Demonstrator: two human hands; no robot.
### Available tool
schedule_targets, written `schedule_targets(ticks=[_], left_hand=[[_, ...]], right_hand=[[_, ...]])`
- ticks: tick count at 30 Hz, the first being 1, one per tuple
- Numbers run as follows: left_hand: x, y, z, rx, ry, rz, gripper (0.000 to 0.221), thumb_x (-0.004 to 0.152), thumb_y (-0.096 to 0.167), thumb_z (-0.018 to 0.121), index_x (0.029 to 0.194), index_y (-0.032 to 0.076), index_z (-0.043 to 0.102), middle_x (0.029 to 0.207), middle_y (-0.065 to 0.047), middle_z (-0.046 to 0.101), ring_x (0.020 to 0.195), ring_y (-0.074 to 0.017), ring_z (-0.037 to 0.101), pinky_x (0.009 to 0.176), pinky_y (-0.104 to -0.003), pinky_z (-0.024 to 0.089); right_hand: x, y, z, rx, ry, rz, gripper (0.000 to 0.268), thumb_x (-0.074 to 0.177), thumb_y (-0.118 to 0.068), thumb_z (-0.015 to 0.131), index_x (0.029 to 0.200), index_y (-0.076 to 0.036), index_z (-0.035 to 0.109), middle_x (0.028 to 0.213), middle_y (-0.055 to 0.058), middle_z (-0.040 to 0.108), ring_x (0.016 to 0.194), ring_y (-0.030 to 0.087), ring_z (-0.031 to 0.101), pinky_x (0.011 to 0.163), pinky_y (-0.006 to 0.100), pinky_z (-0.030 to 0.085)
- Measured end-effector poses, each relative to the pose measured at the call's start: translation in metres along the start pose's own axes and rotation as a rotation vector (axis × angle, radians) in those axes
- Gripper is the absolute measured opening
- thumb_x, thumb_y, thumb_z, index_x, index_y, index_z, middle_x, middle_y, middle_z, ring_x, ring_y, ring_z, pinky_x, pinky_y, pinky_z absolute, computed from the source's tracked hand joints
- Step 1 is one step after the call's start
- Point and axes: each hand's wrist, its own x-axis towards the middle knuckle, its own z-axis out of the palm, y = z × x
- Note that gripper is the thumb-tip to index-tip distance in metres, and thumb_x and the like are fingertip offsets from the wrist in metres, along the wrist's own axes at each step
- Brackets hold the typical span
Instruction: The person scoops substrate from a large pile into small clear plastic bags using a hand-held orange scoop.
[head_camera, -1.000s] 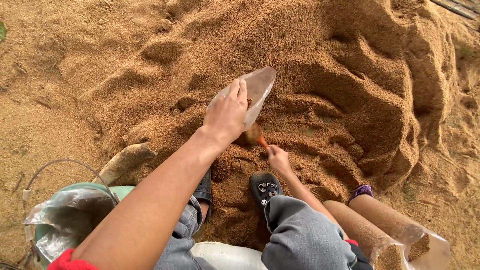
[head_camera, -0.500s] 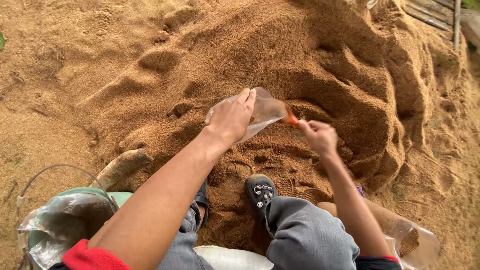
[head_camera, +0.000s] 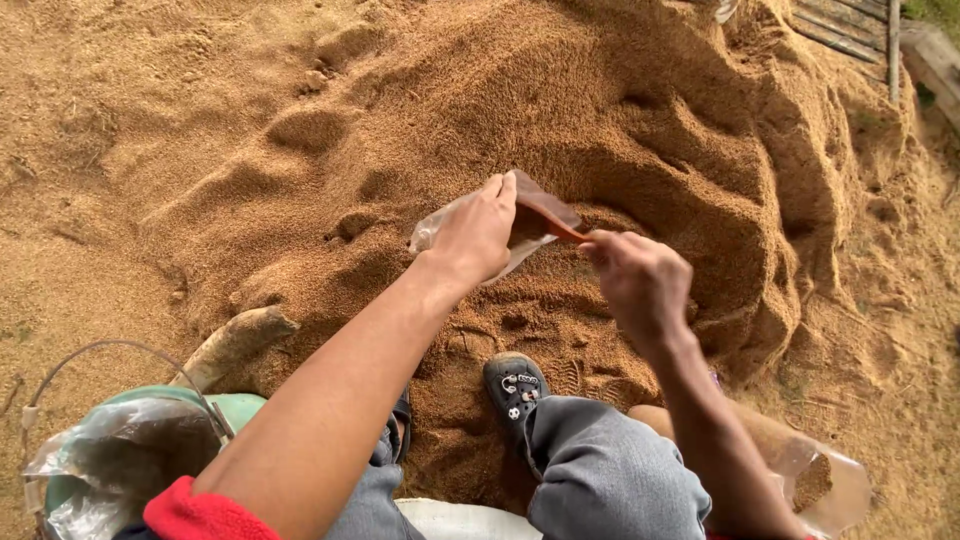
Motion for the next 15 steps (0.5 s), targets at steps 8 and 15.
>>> schedule_targets(ticks=[8,15], left_hand=[[0.000,-0.017,0.004,-0.029,-0.009,-0.038,0.074,0.076,-0.015,0.056,0.146,-0.019,0.032,0.143,-0.040,0.043,0.113,-0.0419,0.065,0.097,-0.050,0.056],[0.002,-0.041,0.032,0.116,-0.117,-0.106,0.045,0.089,0.000,0.060,0.132,-0.011,0.055,0.119,-0.029,0.059,0.093,-0.0295,0.072,0.077,-0.047,0.065]], right_hand=[[-0.057,0.063,0.084,0.401,0.212,0.392,0.030,0.107,-0.002,0.050,0.133,-0.005,0.063,0.099,0.016,0.068,0.087,0.028,0.063,0.077,0.042,0.049],[-0.136,0.214,0.225,0.212,0.061,1.103,0.048,0.099,0.001,0.042,0.141,-0.013,0.062,0.091,0.008,0.070,0.082,0.024,0.068,0.072,0.038,0.050]])
